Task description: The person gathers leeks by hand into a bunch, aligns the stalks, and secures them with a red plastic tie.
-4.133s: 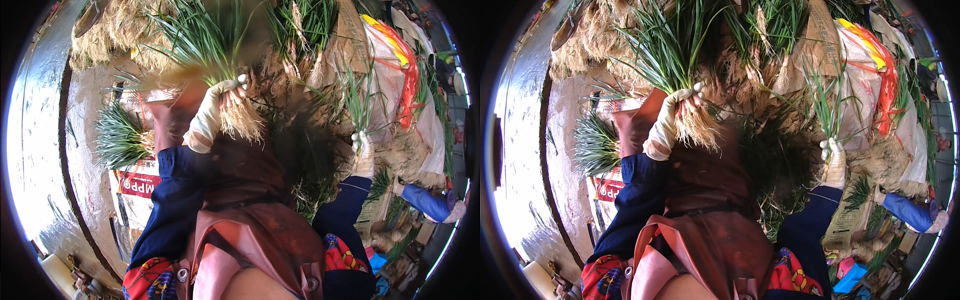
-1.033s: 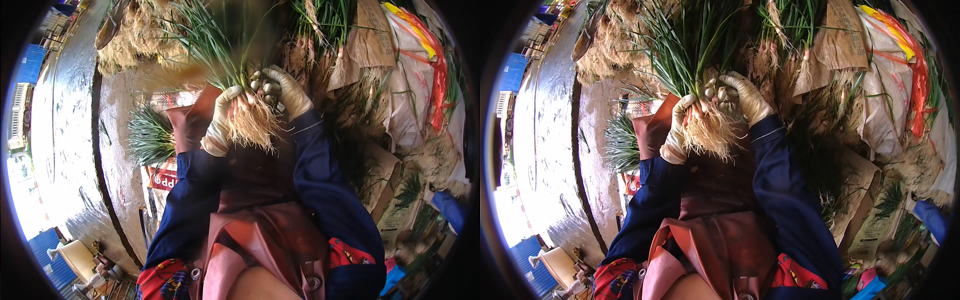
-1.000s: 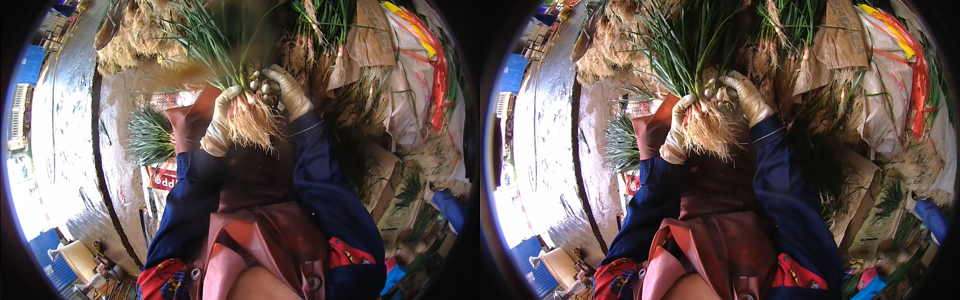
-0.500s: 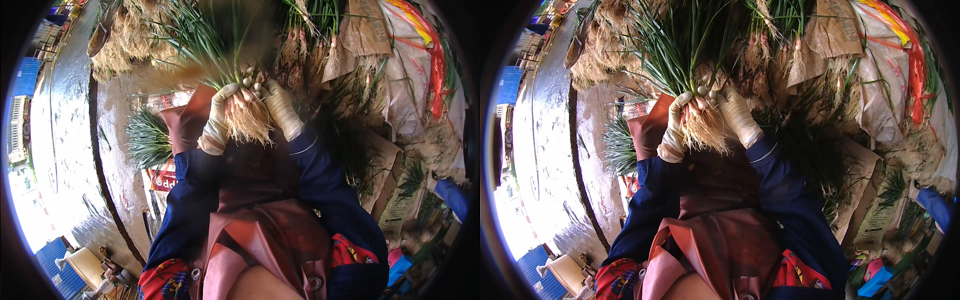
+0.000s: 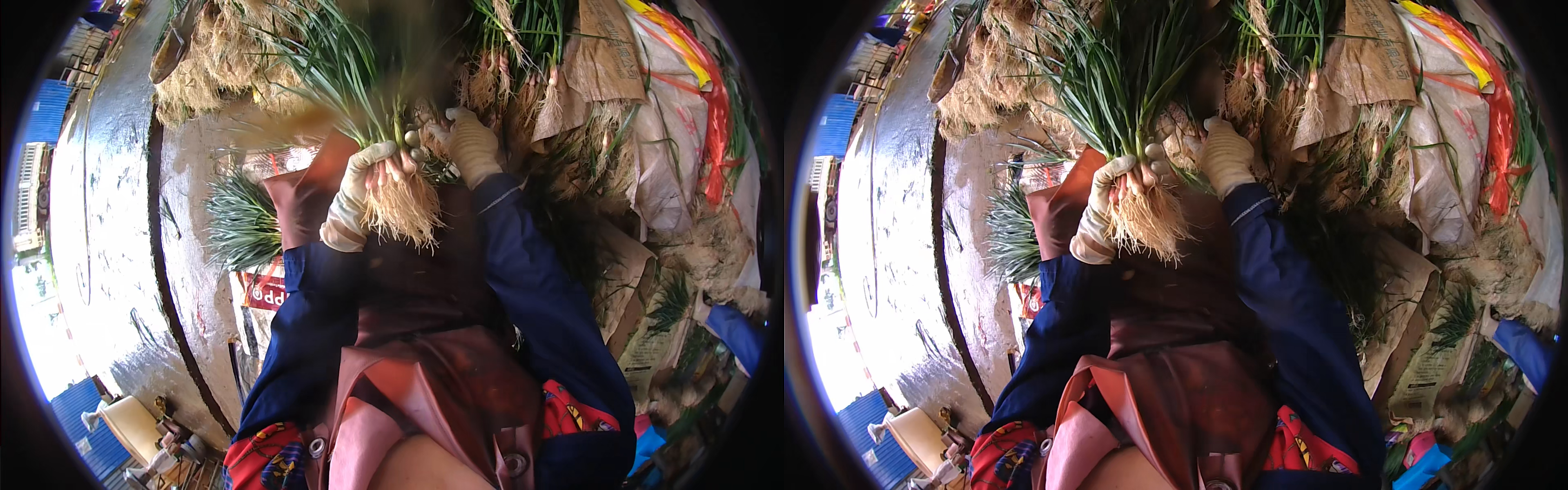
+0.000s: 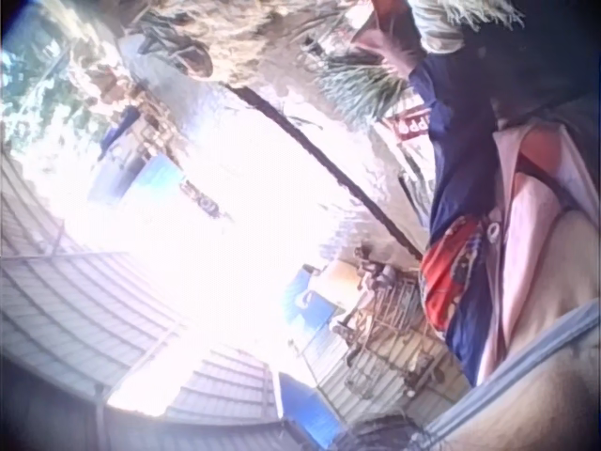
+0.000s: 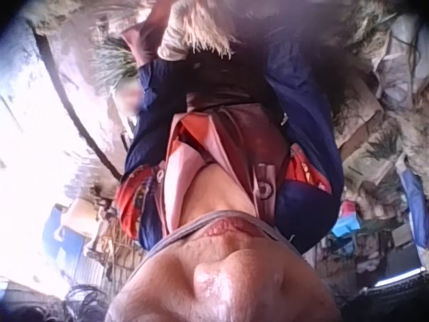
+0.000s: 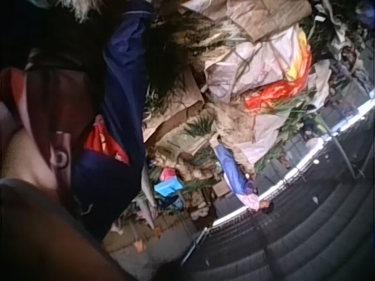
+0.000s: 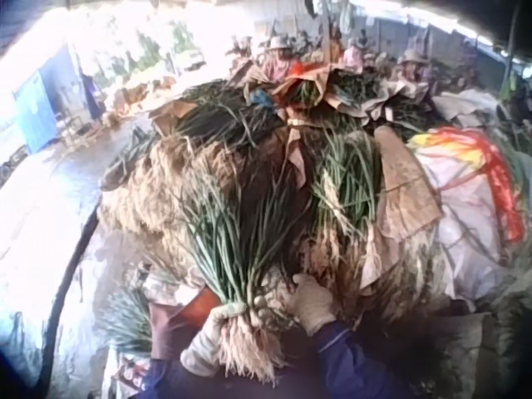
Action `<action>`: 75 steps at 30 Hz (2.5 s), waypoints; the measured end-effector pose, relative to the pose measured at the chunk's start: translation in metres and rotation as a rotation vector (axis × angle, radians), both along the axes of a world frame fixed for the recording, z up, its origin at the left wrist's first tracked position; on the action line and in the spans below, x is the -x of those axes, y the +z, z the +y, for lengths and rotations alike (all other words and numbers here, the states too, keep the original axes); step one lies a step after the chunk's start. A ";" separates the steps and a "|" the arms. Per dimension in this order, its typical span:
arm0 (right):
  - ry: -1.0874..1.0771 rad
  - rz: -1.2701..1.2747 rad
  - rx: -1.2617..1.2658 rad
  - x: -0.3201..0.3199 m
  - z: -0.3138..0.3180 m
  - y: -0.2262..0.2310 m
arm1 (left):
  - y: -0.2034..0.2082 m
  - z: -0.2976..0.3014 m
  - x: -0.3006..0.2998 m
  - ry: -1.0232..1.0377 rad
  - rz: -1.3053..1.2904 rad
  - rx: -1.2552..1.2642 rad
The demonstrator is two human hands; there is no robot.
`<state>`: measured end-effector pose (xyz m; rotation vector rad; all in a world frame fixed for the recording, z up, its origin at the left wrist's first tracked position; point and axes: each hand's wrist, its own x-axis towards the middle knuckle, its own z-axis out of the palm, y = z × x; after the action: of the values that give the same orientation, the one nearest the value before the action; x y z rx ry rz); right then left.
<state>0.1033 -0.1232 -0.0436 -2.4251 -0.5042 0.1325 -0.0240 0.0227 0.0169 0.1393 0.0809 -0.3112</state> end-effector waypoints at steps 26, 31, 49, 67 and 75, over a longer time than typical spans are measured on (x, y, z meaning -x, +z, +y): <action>0.072 0.134 0.576 -0.050 0.063 0.005 | -0.009 0.013 0.007 0.075 0.071 0.131; 0.063 0.568 -0.150 -0.055 0.020 0.025 | -0.018 0.030 0.005 -0.059 0.078 -0.170; 0.023 0.071 -0.064 -0.014 0.008 0.037 | -0.020 -0.002 -0.003 -0.027 0.164 -0.443; 0.510 0.352 1.016 0.017 -0.064 0.026 | -0.014 0.002 0.013 0.060 0.070 -0.079; 0.052 0.021 0.538 -0.059 0.042 0.017 | -0.016 -0.002 0.008 0.049 0.134 0.045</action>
<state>0.1622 -0.0811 -0.0270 -2.9287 -0.5788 0.3540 -0.0318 0.0208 0.0010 0.0720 0.2091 -0.2728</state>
